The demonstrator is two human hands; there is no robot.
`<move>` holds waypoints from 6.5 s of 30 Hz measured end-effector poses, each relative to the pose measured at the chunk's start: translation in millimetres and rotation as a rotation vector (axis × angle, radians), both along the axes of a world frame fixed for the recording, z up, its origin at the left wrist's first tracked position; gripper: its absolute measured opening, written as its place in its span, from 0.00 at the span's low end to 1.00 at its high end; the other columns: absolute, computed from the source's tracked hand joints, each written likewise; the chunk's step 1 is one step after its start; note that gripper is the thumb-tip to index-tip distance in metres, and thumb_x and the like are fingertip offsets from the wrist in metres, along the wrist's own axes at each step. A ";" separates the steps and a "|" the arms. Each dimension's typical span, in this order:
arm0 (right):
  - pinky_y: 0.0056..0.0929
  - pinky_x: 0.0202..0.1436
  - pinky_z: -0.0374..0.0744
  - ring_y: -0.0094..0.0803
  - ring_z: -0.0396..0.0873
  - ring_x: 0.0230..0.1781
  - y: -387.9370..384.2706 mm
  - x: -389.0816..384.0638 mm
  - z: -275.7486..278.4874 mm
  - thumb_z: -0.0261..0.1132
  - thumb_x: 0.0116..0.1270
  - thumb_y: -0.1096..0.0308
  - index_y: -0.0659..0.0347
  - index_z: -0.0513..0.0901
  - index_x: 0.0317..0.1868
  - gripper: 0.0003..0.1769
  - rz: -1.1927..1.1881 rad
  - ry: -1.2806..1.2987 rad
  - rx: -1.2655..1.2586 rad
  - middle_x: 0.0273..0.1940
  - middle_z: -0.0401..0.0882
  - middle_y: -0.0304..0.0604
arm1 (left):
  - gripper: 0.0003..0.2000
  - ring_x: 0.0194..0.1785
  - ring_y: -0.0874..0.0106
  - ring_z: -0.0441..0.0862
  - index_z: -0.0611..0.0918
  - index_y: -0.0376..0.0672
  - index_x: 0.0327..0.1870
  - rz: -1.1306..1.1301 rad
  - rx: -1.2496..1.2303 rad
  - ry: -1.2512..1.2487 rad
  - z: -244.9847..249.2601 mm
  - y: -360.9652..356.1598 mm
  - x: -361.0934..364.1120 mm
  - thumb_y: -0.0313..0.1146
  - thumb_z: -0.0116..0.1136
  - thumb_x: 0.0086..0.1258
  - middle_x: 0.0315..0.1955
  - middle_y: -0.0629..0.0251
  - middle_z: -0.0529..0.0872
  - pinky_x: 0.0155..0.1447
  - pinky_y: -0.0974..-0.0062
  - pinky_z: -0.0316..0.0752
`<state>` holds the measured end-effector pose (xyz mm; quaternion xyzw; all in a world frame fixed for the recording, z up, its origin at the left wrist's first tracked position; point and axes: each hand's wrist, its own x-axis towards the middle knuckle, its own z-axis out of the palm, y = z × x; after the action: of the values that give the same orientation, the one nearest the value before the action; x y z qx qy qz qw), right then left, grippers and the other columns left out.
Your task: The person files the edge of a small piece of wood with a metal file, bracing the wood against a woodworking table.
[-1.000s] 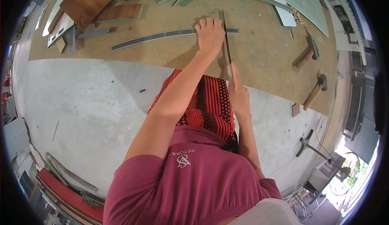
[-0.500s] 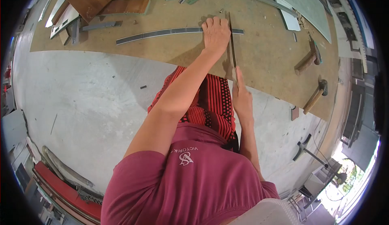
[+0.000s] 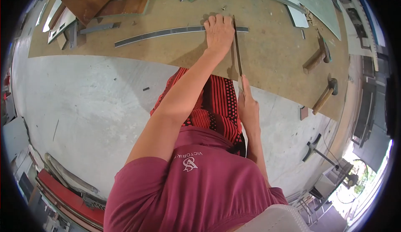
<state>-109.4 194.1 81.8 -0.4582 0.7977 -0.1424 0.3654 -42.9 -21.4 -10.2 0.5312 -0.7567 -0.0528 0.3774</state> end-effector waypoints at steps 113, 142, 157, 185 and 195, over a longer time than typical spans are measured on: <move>0.38 0.53 0.76 0.53 0.77 0.55 10.6 7.8 -43.3 0.50 0.75 0.67 0.50 0.54 0.75 0.30 0.000 0.116 -0.413 0.66 0.68 0.55 | 0.07 0.49 0.56 0.73 0.77 0.40 0.39 -0.109 0.032 0.083 -1.0 -1.8 20.4 0.29 0.52 0.62 0.41 0.56 0.78 0.52 0.58 0.66; 0.43 0.49 0.77 0.58 0.77 0.54 4.2 0.2 -41.3 0.50 0.75 0.69 0.45 0.55 0.75 0.30 0.060 0.012 -0.345 0.56 0.77 0.61 | 0.09 0.44 0.58 0.71 0.77 0.45 0.37 -0.030 0.005 0.091 5.5 2.9 8.7 0.33 0.60 0.57 0.36 0.61 0.77 0.47 0.59 0.63; 0.46 0.50 0.76 0.60 0.74 0.56 -5.7 1.6 -37.5 0.51 0.74 0.69 0.43 0.55 0.75 0.31 0.069 0.025 -0.324 0.60 0.74 0.59 | 0.08 0.45 0.58 0.71 0.77 0.45 0.36 -0.036 0.027 0.068 5.3 3.1 10.0 0.34 0.59 0.57 0.37 0.60 0.77 0.48 0.60 0.62; 0.47 0.53 0.75 0.60 0.76 0.54 -23.9 6.2 -26.0 0.51 0.73 0.70 0.45 0.57 0.74 0.31 0.060 0.082 -0.302 0.57 0.75 0.60 | 0.07 0.45 0.57 0.71 0.78 0.44 0.36 -0.047 0.020 0.095 6.9 4.5 10.4 0.34 0.59 0.58 0.36 0.58 0.77 0.49 0.59 0.62; 0.45 0.53 0.75 0.59 0.73 0.58 -16.4 6.6 -27.6 0.50 0.74 0.68 0.45 0.56 0.74 0.30 0.078 0.071 -0.297 0.63 0.70 0.58 | 0.08 0.46 0.59 0.71 0.79 0.43 0.37 -0.060 0.017 0.080 2.3 2.8 10.0 0.34 0.59 0.60 0.37 0.58 0.77 0.50 0.61 0.63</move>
<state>-102.8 177.6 54.2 -0.5426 0.7618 -0.2282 0.2703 -32.9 -18.6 -7.9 0.5087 -0.7562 -0.0917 0.4012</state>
